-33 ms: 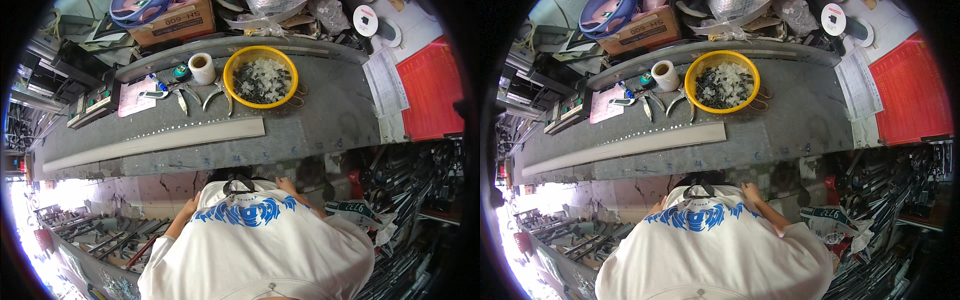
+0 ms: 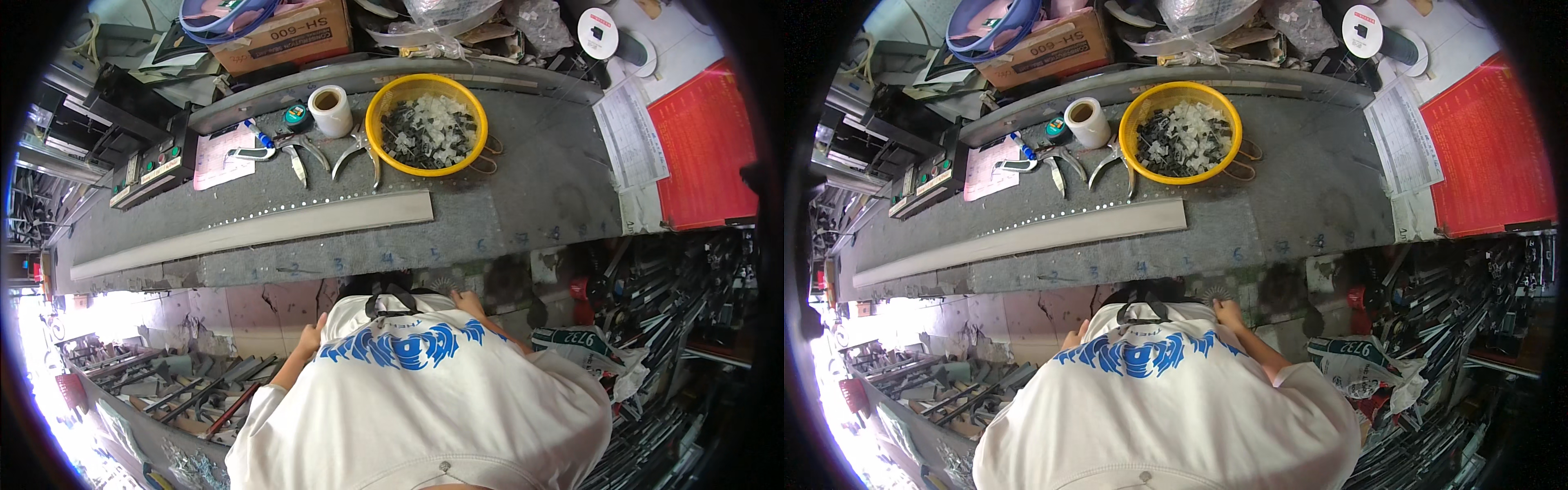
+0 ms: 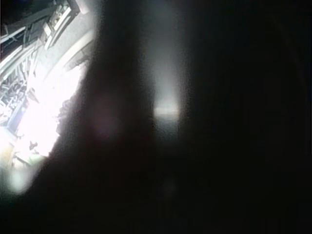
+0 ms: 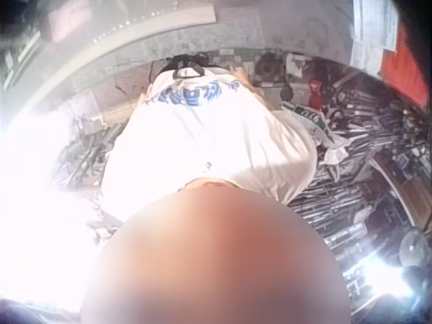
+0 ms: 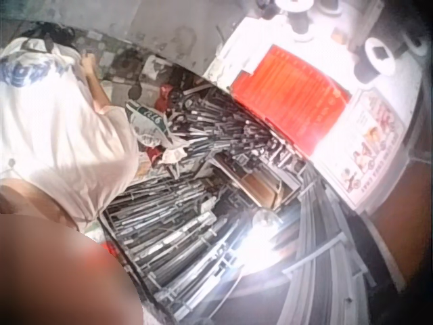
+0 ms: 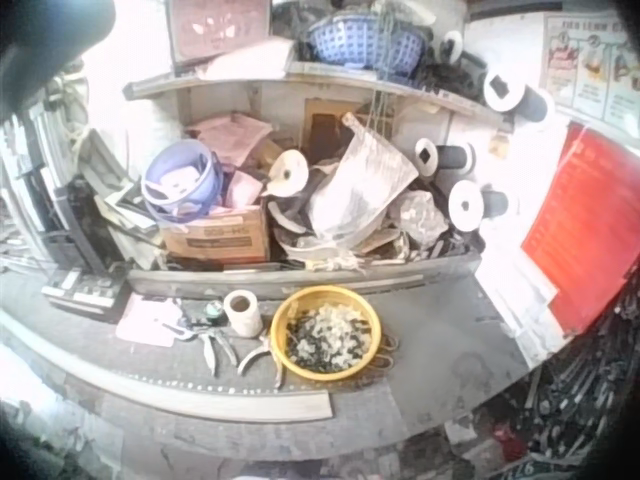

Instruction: The person assembles a long metal profile by inserting small black plastic clips into pre-drilled holes along its length. They pick clips from a yellow basket, align them with the holes, and press them into place one by one.

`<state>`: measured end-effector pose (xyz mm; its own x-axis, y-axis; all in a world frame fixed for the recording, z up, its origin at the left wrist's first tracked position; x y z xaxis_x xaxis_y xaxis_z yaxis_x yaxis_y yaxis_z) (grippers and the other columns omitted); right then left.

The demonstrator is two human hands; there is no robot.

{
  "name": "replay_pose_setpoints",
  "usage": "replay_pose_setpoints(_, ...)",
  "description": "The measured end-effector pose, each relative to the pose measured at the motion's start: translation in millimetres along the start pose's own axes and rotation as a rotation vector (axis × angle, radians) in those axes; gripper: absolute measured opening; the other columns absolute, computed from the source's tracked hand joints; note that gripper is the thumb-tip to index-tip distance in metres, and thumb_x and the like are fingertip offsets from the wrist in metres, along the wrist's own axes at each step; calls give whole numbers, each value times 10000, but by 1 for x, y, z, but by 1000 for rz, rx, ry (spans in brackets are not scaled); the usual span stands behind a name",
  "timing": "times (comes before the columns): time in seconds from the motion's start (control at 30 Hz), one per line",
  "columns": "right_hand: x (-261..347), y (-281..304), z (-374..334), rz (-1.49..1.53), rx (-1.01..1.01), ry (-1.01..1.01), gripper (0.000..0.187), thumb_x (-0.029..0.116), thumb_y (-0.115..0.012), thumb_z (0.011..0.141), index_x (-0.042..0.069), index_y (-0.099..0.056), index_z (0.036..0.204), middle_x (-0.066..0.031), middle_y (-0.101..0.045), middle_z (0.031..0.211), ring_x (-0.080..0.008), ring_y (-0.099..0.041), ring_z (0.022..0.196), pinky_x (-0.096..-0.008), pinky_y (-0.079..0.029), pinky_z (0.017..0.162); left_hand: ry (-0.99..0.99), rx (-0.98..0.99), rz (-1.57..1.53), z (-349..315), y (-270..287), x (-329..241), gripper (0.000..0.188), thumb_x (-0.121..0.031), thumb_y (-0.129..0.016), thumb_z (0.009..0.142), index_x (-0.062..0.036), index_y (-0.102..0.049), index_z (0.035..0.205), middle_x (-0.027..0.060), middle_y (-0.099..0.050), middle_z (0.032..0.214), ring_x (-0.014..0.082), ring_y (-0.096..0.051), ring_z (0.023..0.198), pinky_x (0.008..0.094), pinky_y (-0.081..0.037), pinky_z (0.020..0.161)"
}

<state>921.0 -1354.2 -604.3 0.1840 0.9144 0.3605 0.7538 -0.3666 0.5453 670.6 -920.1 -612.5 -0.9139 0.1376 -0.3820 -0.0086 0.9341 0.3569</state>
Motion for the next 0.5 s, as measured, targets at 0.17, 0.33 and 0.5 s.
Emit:
replay_pose_setpoints(0.17, 23, 32, 27, 100, -349, 150, 536, 456, -484, 950, -30, -704, 904, -261, -681, 870, -421, -676, 764, -479, -509, 730, -39, -449, 156, 31, 38, 15, 784, -629, -470, 925, 126, -676, 970, 368, -633, 1006, 500, -613, 1021, 495, -480, 878)
replay_pose_setpoints(0.33, 95, 6, 1, -501, 213, 285, 413, 368, -605, 898, -24, -716, 968, -279, -672, 991, -443, -663, 922, -495, -523, 823, -221, 46, 900, 36, -10, -74, 480, -406, -551, 905, 32, -716, 1015, 277, -672, 1069, 419, -642, 1053, 462, -507, 909)
replay_pose_setpoints(0.5, 230, 127, -117, -213, 445, 786, 349, 336, -621, 916, 2, -720, 921, -189, -719, 865, -294, -697, 775, -400, -541, 743, -553, 578, 474, -111, 4, -246, 526, -512, -537, 970, -34, -699, 1120, 87, -715, 1011, 195, -664, 936, 348, -519, 850)
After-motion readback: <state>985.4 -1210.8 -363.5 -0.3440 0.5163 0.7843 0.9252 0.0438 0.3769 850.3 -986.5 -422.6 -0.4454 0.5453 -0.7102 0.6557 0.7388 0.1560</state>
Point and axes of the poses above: each hand's wrist, its own z-axis towards the middle knuckle, its own y-axis out of the back of the hand, x = y × z, the point moved 10 cm from there along z, towards the middle knuckle
